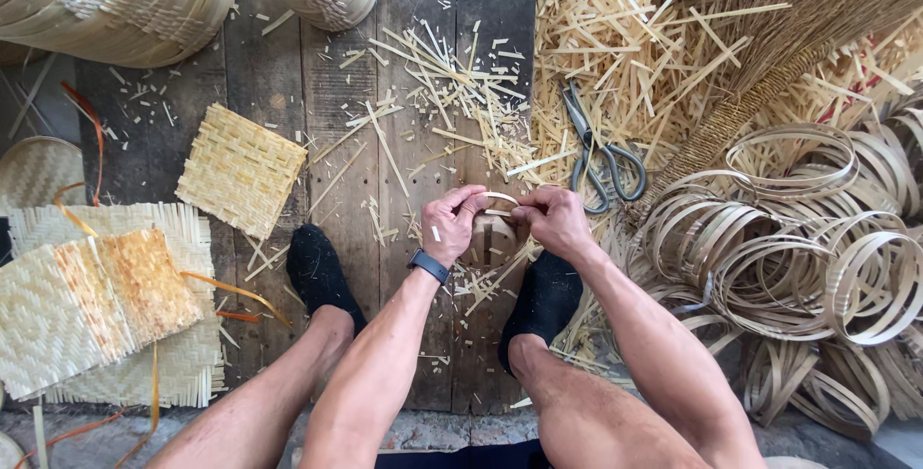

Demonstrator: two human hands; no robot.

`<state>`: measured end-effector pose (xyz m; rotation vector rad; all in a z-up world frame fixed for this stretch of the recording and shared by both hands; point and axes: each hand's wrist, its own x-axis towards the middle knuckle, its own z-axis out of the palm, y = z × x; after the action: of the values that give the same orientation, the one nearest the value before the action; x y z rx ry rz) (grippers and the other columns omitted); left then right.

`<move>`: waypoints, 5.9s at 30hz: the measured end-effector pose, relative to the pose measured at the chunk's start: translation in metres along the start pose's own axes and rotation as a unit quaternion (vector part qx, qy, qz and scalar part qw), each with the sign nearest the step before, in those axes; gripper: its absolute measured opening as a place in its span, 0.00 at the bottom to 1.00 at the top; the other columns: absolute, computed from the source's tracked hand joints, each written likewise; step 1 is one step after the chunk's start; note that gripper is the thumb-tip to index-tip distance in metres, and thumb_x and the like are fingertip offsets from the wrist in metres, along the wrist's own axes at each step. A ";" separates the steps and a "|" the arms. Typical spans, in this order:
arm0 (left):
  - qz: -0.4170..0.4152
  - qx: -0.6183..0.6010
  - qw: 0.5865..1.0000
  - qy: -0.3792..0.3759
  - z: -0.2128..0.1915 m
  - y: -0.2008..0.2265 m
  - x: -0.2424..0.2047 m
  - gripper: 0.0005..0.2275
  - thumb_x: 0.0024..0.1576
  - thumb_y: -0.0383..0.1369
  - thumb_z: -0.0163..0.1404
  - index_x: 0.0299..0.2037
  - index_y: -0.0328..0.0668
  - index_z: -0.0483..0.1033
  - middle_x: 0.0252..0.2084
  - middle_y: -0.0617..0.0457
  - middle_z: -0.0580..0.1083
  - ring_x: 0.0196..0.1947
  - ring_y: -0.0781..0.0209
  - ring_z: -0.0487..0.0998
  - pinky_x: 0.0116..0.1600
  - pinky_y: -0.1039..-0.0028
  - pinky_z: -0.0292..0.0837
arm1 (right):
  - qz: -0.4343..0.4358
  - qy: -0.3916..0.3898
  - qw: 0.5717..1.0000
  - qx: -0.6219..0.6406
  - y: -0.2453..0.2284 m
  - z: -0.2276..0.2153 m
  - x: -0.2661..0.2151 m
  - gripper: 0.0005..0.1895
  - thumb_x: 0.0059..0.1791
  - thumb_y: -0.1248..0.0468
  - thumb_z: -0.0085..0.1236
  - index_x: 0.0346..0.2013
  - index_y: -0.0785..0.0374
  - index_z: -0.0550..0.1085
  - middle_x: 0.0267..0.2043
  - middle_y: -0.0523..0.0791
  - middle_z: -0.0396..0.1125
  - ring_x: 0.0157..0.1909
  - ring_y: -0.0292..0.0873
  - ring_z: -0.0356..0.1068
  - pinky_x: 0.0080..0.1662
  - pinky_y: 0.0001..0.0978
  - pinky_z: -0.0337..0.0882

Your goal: The person assembles bamboo containers by fitting woven squares onto round wooden bases, trimming excess material with shears, and wrapping bamboo strips around the circular frame.

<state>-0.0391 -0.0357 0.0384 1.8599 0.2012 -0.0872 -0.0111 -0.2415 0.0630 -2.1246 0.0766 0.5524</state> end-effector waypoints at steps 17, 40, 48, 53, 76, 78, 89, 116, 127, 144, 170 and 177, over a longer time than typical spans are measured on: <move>-0.439 -0.319 0.835 -0.089 -0.046 -0.060 -0.034 0.09 0.60 0.25 0.46 0.46 0.32 0.76 0.43 0.42 0.80 0.42 0.50 0.83 0.44 0.61 0.84 | 0.304 -0.058 0.897 0.315 0.046 0.035 0.001 0.12 0.48 0.67 0.63 0.39 0.77 0.76 0.32 0.52 0.75 0.29 0.45 0.78 0.33 0.37 0.80; -0.447 -0.328 0.817 0.157 0.021 -0.070 -0.080 0.10 0.62 0.27 0.51 0.52 0.40 0.76 0.44 0.49 0.79 0.40 0.54 0.81 0.39 0.63 0.81 | 0.287 0.002 0.913 0.289 0.060 0.072 -0.023 0.12 0.49 0.68 0.60 0.38 0.76 0.69 0.32 0.54 0.72 0.28 0.52 0.77 0.27 0.42 0.80; -0.061 -0.003 0.998 0.013 -0.032 -0.024 -0.069 0.16 0.59 0.25 0.53 0.57 0.35 0.76 0.51 0.45 0.81 0.48 0.51 0.84 0.54 0.66 0.79 | 0.208 -0.074 0.920 0.325 0.002 0.030 -0.041 0.36 0.50 0.46 0.53 0.61 0.70 0.58 0.40 0.51 0.72 0.40 0.44 0.77 0.32 0.37 0.83; -0.054 -0.119 0.987 -0.091 -0.031 0.014 -0.045 0.18 0.58 0.33 0.54 0.57 0.34 0.72 0.52 0.41 0.78 0.51 0.53 0.81 0.57 0.69 0.77 | 0.204 -0.072 0.960 0.178 -0.039 0.032 -0.036 0.46 0.41 0.45 0.65 0.57 0.77 0.57 0.44 0.54 0.71 0.41 0.53 0.80 0.34 0.44 0.83; -0.260 -0.319 0.886 0.212 -0.066 -0.089 -0.005 0.19 0.65 0.40 0.48 0.57 0.31 0.75 0.54 0.40 0.78 0.51 0.54 0.80 0.51 0.68 0.81 | 0.067 0.028 0.876 0.477 0.022 0.026 -0.057 0.39 0.44 0.48 0.63 0.57 0.68 0.57 0.46 0.53 0.70 0.40 0.51 0.77 0.33 0.37 0.80; -0.311 -0.322 0.874 0.190 -0.061 -0.090 -0.019 0.17 0.61 0.35 0.50 0.56 0.31 0.74 0.52 0.42 0.77 0.49 0.53 0.81 0.48 0.64 0.85 | 0.067 0.050 0.895 0.439 0.031 0.029 -0.061 0.37 0.45 0.48 0.63 0.56 0.67 0.58 0.46 0.51 0.69 0.42 0.48 0.77 0.34 0.37 0.80; -0.101 0.162 0.968 0.161 -0.059 -0.032 -0.053 0.19 0.49 0.25 0.59 0.52 0.26 0.78 0.51 0.33 0.76 0.49 0.38 0.76 0.54 0.52 0.70 | 0.023 0.047 0.910 0.411 0.066 0.053 -0.072 0.36 0.44 0.53 0.67 0.56 0.67 0.60 0.44 0.51 0.69 0.40 0.43 0.73 0.39 0.35 0.77; 0.328 0.484 0.798 0.145 -0.214 0.114 0.264 0.08 0.56 0.19 0.50 0.33 0.40 0.82 0.35 0.45 0.80 0.38 0.48 0.81 0.48 0.62 0.75 | 0.019 0.031 0.908 0.416 0.085 0.053 -0.069 0.37 0.42 0.53 0.67 0.58 0.66 0.61 0.47 0.50 0.68 0.48 0.43 0.71 0.45 0.35 0.76; 0.288 0.534 0.780 0.154 -0.203 0.109 0.266 0.08 0.54 0.18 0.50 0.39 0.37 0.80 0.39 0.44 0.79 0.42 0.49 0.79 0.53 0.60 0.74 | 0.028 0.030 0.913 0.407 0.071 0.048 -0.070 0.39 0.41 0.52 0.68 0.58 0.66 0.61 0.47 0.48 0.68 0.47 0.42 0.71 0.42 0.38 0.78; -0.210 -0.156 0.961 0.084 -0.031 -0.057 0.002 0.15 0.56 0.30 0.60 0.53 0.36 0.81 0.43 0.49 0.82 0.39 0.65 0.79 0.47 0.75 0.77 | 0.105 -0.038 0.985 0.131 -0.026 0.046 -0.021 0.31 0.51 0.48 0.56 0.62 0.66 0.70 0.48 0.49 0.75 0.47 0.43 0.72 0.51 0.34 0.72; -0.145 0.469 0.867 0.086 -0.309 -0.087 0.025 0.32 0.44 0.44 0.66 0.60 0.41 0.75 0.63 0.35 0.71 0.61 0.39 0.72 0.62 0.57 0.67 | 0.172 -0.042 0.952 0.250 0.033 0.084 -0.039 0.23 0.54 0.50 0.53 0.37 0.73 0.74 0.31 0.52 0.74 0.28 0.43 0.74 0.31 0.33 0.75; -0.102 0.503 0.857 0.034 -0.311 -0.098 0.030 0.23 0.56 0.44 0.60 0.55 0.36 0.77 0.49 0.34 0.77 0.48 0.42 0.79 0.56 0.60 0.75 | 0.132 -0.067 0.954 0.261 0.042 0.084 -0.042 0.22 0.54 0.50 0.52 0.37 0.71 0.73 0.33 0.51 0.74 0.30 0.41 0.74 0.34 0.31 0.76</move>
<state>-0.0403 0.2915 0.0332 2.8893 0.4646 -0.3218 -0.0891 -0.2055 0.0071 -1.5647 0.3917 0.7389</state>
